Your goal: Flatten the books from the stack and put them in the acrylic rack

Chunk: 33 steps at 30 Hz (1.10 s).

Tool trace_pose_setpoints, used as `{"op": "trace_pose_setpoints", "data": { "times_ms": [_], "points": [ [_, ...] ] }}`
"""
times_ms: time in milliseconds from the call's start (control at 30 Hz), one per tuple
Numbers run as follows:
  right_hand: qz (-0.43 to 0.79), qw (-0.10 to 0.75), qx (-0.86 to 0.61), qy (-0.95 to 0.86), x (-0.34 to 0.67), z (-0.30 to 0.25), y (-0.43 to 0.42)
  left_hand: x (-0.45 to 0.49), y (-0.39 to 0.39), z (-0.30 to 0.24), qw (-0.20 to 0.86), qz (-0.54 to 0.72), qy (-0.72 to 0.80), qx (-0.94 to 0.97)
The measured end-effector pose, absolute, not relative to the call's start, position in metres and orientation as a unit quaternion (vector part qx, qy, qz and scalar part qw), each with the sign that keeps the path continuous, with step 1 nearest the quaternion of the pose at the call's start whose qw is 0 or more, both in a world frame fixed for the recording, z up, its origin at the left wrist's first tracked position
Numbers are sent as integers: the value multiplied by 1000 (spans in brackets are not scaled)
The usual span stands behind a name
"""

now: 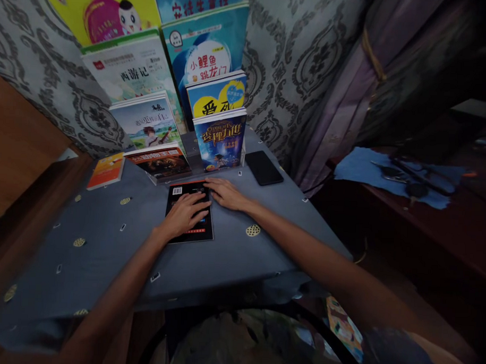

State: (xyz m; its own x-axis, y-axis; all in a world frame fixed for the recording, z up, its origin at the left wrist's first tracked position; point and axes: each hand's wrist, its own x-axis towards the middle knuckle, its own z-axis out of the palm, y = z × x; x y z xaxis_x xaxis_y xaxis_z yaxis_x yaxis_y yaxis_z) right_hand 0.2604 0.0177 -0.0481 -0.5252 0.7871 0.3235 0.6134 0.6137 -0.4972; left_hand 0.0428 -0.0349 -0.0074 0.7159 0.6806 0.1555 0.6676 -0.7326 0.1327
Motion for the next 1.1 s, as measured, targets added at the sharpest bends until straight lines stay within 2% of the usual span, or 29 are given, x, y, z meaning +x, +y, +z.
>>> {"op": "trace_pose_setpoints", "data": {
  "times_ms": [267,567,867,1100],
  "points": [
    [169,265,-419,-851,260,-47,16,37,-79,-13,52,106,351,929],
    [179,271,-427,-844,259,-41,17,44,-83,6,45,104,357,927],
    [313,343,-376,-802,256,-28,5,48,-80,6,-78,54,507,857],
    [348,352,-373,-784,252,-29,-1,63,-80,8,-113,9,528,841]
  ]
}}
